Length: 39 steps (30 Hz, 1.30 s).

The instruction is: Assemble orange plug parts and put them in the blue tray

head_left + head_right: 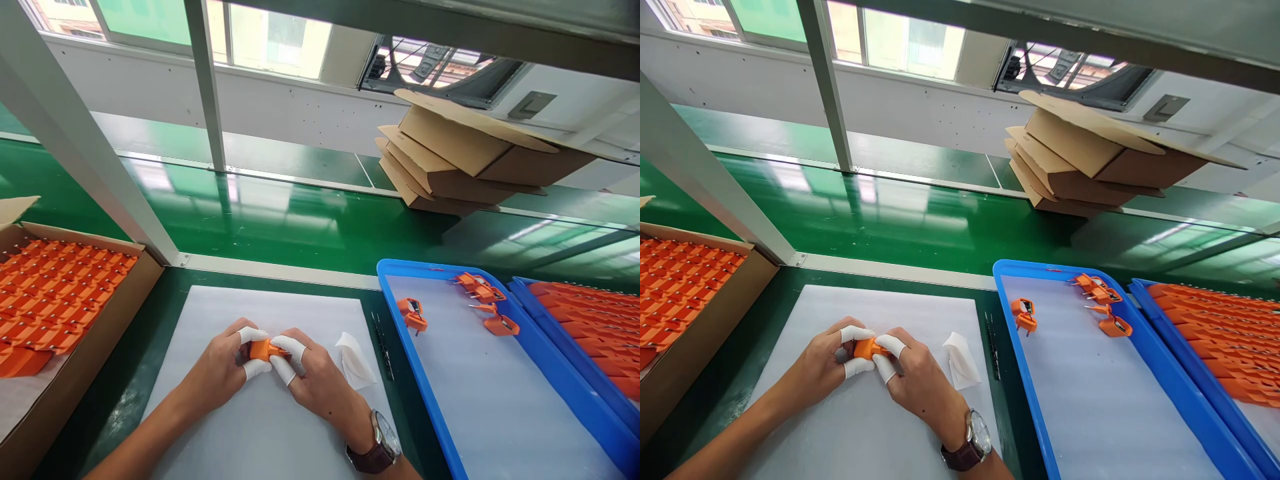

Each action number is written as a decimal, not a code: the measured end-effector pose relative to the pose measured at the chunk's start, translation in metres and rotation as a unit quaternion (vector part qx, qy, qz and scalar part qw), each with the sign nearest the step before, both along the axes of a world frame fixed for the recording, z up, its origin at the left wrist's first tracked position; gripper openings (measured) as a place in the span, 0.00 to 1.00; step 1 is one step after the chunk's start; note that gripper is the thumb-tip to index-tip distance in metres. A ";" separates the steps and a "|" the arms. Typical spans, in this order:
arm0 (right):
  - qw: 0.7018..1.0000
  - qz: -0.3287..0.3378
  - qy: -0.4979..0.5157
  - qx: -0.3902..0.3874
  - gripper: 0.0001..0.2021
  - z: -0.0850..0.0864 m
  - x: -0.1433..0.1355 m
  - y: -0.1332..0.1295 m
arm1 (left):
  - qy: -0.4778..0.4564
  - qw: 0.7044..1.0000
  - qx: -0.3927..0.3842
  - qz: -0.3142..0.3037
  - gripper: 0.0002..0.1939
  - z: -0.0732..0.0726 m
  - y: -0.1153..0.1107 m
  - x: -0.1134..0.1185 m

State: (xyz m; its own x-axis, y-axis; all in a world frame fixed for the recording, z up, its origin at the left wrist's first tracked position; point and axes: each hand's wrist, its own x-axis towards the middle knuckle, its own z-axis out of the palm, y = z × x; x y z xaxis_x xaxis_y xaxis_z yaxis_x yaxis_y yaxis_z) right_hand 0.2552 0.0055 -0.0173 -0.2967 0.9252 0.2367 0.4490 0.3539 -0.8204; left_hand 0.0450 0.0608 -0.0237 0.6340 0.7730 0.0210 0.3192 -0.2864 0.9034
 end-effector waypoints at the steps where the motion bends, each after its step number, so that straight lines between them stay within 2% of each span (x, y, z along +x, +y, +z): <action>1: 1.000 0.002 0.003 0.003 0.17 -0.001 -0.001 0.000 | 0.000 1.000 0.007 0.001 0.09 0.000 0.000 0.000; 8: 0.999 0.005 0.042 -0.004 0.16 -0.003 -0.001 0.001 | -0.007 0.999 0.033 -0.004 0.09 -0.002 0.001 0.000; 12: 0.999 -0.014 0.034 -0.025 0.14 -0.001 -0.004 0.000 | 0.004 1.000 0.000 -0.013 0.08 0.003 0.003 0.000; 16: 0.999 -0.034 0.036 -0.009 0.13 0.000 -0.011 -0.003 | 0.019 1.000 -0.011 -0.022 0.15 0.005 0.001 0.001; 19: 0.996 -0.053 0.071 -0.007 0.17 -0.001 -0.012 -0.004 | 0.022 1.000 -0.020 0.009 0.19 0.003 -0.002 0.002; 24: 0.988 -0.090 0.126 -0.002 0.19 -0.001 -0.010 -0.003 | -0.019 0.994 -0.056 0.091 0.19 0.001 -0.006 0.005; 27: 0.991 -0.090 0.102 0.012 0.21 -0.002 -0.013 -0.006 | -0.021 0.994 -0.004 0.111 0.20 0.000 -0.009 0.008; 30: 0.992 -0.092 0.083 0.027 0.25 -0.002 -0.020 -0.010 | -0.020 0.990 0.079 0.115 0.24 -0.002 -0.013 0.011; 33: 0.991 -0.110 0.068 0.045 0.24 0.001 -0.024 -0.010 | -0.023 0.984 0.140 0.111 0.25 -0.002 -0.016 0.013; 36: 0.989 -0.110 -0.003 0.102 0.24 0.009 -0.017 -0.007 | -0.033 0.983 0.138 0.120 0.23 -0.001 -0.017 0.014; 39: 0.962 -0.147 -0.154 0.170 0.24 0.021 0.005 -0.008 | -0.050 0.985 0.080 0.145 0.21 0.001 -0.014 0.012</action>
State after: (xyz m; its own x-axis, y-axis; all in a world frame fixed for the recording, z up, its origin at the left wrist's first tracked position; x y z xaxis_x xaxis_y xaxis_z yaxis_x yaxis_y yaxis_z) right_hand 0.2606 -0.0022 0.0036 -0.1388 0.8644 0.4834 0.7741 0.3991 -0.4915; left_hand 0.0572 0.0472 -0.0231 0.3753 0.9030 0.2092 0.3195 -0.3379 0.8853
